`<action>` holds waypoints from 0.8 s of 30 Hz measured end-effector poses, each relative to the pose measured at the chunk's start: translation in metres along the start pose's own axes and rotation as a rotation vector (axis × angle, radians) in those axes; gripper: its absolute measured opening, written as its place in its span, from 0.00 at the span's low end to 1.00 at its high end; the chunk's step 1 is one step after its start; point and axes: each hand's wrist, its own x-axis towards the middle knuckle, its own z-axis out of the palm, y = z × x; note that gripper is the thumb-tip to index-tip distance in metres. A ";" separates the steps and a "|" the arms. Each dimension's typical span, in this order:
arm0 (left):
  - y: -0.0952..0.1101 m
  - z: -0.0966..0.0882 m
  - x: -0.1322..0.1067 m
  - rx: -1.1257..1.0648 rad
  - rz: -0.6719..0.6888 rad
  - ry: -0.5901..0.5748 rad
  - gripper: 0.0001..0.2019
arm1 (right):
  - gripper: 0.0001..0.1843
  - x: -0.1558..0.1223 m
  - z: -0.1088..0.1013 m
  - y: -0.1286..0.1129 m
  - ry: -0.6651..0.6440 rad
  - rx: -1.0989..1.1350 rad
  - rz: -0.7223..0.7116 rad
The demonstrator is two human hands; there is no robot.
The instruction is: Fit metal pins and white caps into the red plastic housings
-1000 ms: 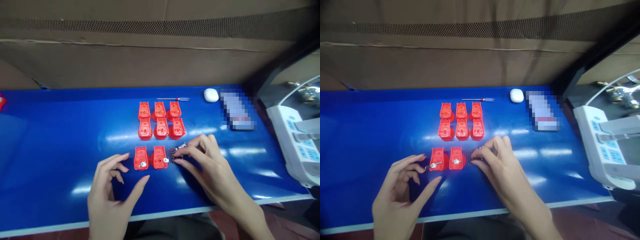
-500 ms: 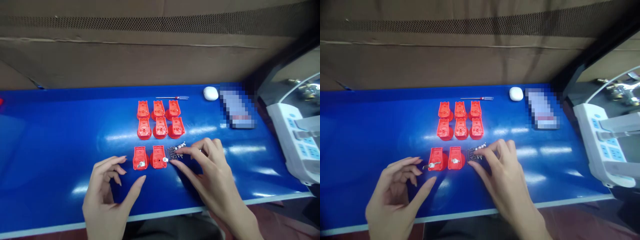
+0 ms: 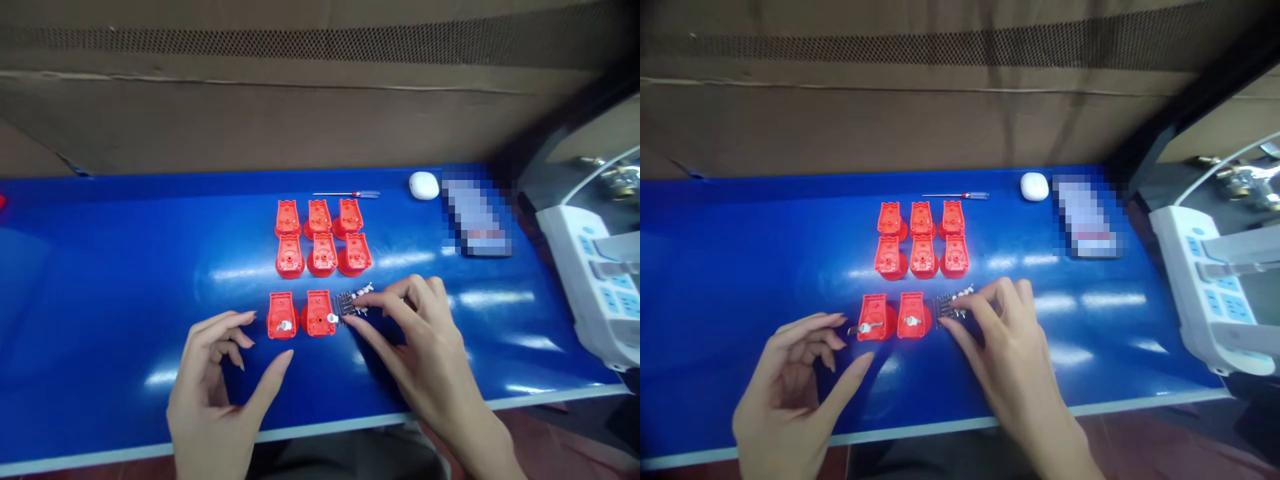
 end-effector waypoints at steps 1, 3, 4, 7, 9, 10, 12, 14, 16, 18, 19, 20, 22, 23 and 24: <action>0.000 0.000 0.000 -0.001 0.003 -0.002 0.23 | 0.08 0.000 0.000 0.000 0.000 0.004 0.004; 0.000 0.000 0.001 -0.003 0.002 -0.004 0.23 | 0.08 0.000 0.001 0.000 0.001 0.012 0.006; 0.000 0.001 0.001 -0.004 0.002 -0.003 0.22 | 0.07 0.000 0.002 0.000 0.004 0.014 0.006; 0.001 0.002 0.002 0.001 -0.011 -0.002 0.22 | 0.07 0.000 0.002 0.001 0.007 0.021 -0.002; 0.001 0.002 0.002 0.001 -0.013 -0.004 0.22 | 0.07 0.000 0.003 0.001 0.013 0.029 -0.004; 0.001 0.002 0.002 -0.001 -0.012 -0.006 0.21 | 0.07 0.000 0.003 0.001 0.015 0.031 -0.004; 0.001 0.002 0.002 -0.007 -0.006 -0.004 0.21 | 0.08 0.001 0.003 0.000 0.024 0.033 -0.004; 0.001 0.002 0.001 -0.014 -0.002 0.001 0.21 | 0.08 0.000 0.003 0.000 0.032 0.039 -0.006; 0.000 0.001 0.000 -0.019 -0.003 0.001 0.21 | 0.08 -0.001 0.004 0.001 0.043 0.049 -0.009; 0.000 0.001 0.000 -0.022 -0.004 0.000 0.21 | 0.07 -0.001 0.005 0.001 0.052 0.059 -0.012; 0.000 0.001 0.000 -0.021 -0.004 -0.001 0.21 | 0.07 -0.001 0.006 0.002 0.055 0.067 -0.014; 0.000 0.001 0.000 -0.021 -0.002 -0.001 0.21 | 0.06 -0.002 0.006 0.002 0.058 0.076 -0.017; 0.000 0.001 0.000 -0.021 0.002 -0.002 0.21 | 0.06 -0.001 0.007 0.002 0.071 0.100 -0.026; 0.000 0.001 0.000 -0.020 0.001 -0.004 0.21 | 0.07 -0.001 0.007 0.002 0.081 0.114 -0.030; 0.000 0.001 0.001 -0.020 -0.001 -0.006 0.21 | 0.07 -0.001 0.007 0.002 0.090 0.129 -0.033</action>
